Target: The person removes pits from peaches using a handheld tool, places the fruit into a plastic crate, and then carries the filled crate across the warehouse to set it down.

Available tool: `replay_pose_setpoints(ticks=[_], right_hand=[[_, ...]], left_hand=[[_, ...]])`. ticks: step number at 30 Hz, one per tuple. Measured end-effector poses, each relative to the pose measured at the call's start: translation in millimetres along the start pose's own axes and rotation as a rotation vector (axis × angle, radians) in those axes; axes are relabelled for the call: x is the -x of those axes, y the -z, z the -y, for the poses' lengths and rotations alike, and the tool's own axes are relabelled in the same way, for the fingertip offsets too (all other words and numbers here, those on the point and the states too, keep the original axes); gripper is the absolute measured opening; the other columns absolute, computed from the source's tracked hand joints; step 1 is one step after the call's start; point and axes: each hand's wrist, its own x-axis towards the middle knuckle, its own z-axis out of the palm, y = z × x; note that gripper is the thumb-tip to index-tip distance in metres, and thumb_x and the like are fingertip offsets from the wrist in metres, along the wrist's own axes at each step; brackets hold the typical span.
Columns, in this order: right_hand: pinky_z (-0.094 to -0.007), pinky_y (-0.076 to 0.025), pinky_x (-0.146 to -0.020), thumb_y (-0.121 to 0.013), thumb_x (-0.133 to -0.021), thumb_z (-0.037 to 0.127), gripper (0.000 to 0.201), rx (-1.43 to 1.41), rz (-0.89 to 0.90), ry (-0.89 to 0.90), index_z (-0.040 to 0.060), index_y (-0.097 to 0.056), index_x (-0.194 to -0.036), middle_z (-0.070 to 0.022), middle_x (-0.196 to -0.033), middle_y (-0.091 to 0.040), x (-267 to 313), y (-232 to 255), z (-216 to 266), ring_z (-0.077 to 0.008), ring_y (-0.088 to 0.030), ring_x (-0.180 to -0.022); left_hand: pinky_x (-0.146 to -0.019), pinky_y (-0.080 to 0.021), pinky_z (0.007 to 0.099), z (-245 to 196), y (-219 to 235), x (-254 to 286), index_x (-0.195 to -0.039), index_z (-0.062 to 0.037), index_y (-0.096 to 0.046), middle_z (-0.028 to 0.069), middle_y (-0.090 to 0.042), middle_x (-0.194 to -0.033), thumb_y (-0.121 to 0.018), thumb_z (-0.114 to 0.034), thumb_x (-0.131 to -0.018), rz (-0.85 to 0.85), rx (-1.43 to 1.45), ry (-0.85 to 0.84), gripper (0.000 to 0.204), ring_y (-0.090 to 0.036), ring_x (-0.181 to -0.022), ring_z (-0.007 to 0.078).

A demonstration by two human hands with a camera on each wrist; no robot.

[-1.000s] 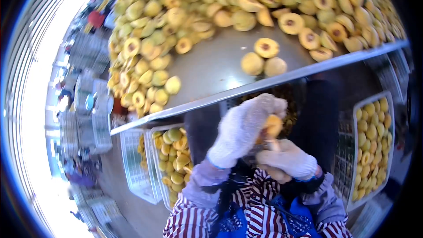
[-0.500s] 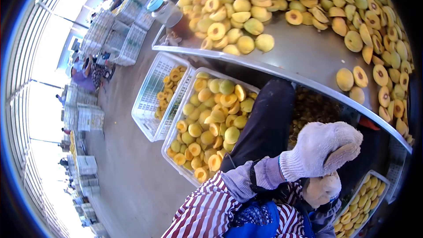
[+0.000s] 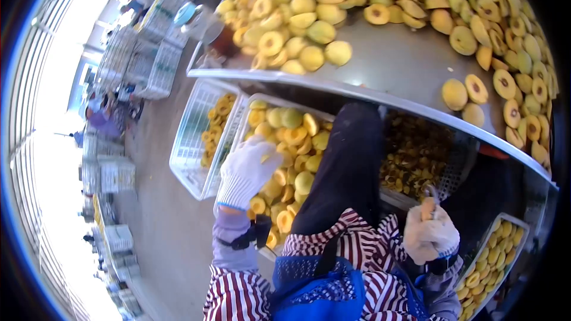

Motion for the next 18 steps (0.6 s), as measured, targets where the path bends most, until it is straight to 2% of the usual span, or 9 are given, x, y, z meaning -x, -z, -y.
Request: replay_pose_setpoints(ticks=[2,4,5,8,9,12,15,18], right_hand=[[-0.0233,-0.032,-0.036,-0.067,-0.089,0.008,0.013,0.237,-0.220,0.057,0.0034,-0.057,-0.082,-0.0056,-0.062,-0.057,-8.1,-15.2,0.8,-0.0106,-0.046,-0.039],[-0.0228,-0.030,-0.035,-0.068,-0.091,0.016,0.016,0.319,-0.187,-0.079,0.0026,-0.061,-0.086,-0.0034,-0.059,-0.056,-6.0,-2.4,7.2,-0.0082,-0.045,-0.038],[-0.0223,-0.029,-0.034,-0.068,-0.093,0.020,0.019,0.377,-0.172,-0.141,0.0020,-0.063,-0.090,-0.0023,-0.057,-0.055,-4.2,2.4,11.8,-0.0071,-0.044,-0.038],[-0.0227,-0.025,-0.034,-0.065,-0.095,0.028,0.026,0.365,-0.218,-0.119,0.0046,-0.060,-0.084,0.0000,-0.053,-0.050,-0.8,4.7,17.2,-0.0077,-0.039,-0.037],[-0.0230,-0.025,-0.034,-0.064,-0.096,0.029,0.027,0.318,-0.176,-0.186,0.0064,-0.059,-0.083,0.0001,-0.053,-0.049,2.0,2.1,27.4,-0.0079,-0.037,-0.037],[-0.0228,-0.025,-0.036,-0.063,-0.096,0.031,0.027,0.279,-0.237,-0.180,0.0075,-0.058,-0.083,-0.0004,-0.053,-0.049,9.0,10.4,31.8,-0.0076,-0.038,-0.038],[-0.0224,-0.027,-0.036,-0.064,-0.095,0.034,0.029,0.263,-0.257,-0.139,0.0078,-0.058,-0.084,-0.0007,-0.053,-0.049,11.2,26.2,34.9,-0.0076,-0.039,-0.039],[-0.0221,-0.028,-0.036,-0.065,-0.095,0.035,0.030,0.279,-0.291,-0.043,0.0069,-0.059,-0.085,-0.0011,-0.054,-0.051,13.9,32.8,40.4,-0.0076,-0.042,-0.039]], left_hand=[[-0.076,-0.055,0.0388,-32.1,-5.8,-27.9,-0.104,-0.0115,-0.071,0.0106,-0.069,-0.113,-0.076,-0.029,-0.082,-0.262,0.307,-0.017,0.028,-0.070,-0.089,0.0293],[-0.084,-0.053,0.0325,-92.1,1.0,-60.3,-0.112,-0.0082,-0.070,0.0090,-0.068,-0.121,-0.075,-0.020,-0.085,-0.159,0.413,-0.093,0.030,-0.070,-0.091,0.0221],[-0.083,-0.053,0.0330,-116.2,-4.6,-76.2,-0.114,-0.0087,-0.069,0.0085,-0.068,-0.121,-0.075,-0.020,-0.084,-0.097,0.420,-0.180,0.032,-0.070,-0.091,0.0240],[-0.082,-0.054,0.0370,-187.3,-12.9,-127.6,-0.113,-0.0134,-0.069,0.0093,-0.069,-0.116,-0.071,-0.028,-0.087,0.037,0.378,-0.493,0.030,-0.069,-0.094,0.0304],[-0.088,-0.053,0.0391,-208.2,-21.6,-144.9,-0.113,-0.0155,-0.069,0.0102,-0.069,-0.115,-0.068,-0.036,-0.088,0.084,0.318,-0.477,0.032,-0.068,-0.098,0.0331],[-0.089,-0.052,0.0436,-260.9,-53.3,-187.5,-0.114,-0.0115,-0.065,0.0121,-0.066,-0.117,-0.071,-0.039,-0.083,0.136,0.278,-0.467,0.042,-0.065,-0.106,0.0321],[-0.094,-0.050,0.0452,-296.2,-106.0,-203.6,-0.127,-0.0101,-0.057,0.0161,-0.061,-0.126,-0.076,-0.042,-0.078,0.045,0.141,-0.518,0.062,-0.058,-0.117,0.0362],[-0.100,-0.047,0.0471,-311.6,-111.9,-225.1,-0.135,-0.0097,-0.049,0.0191,-0.055,-0.133,-0.079,-0.042,-0.074,0.194,0.085,-0.449,0.076,-0.052,-0.123,0.0390]])
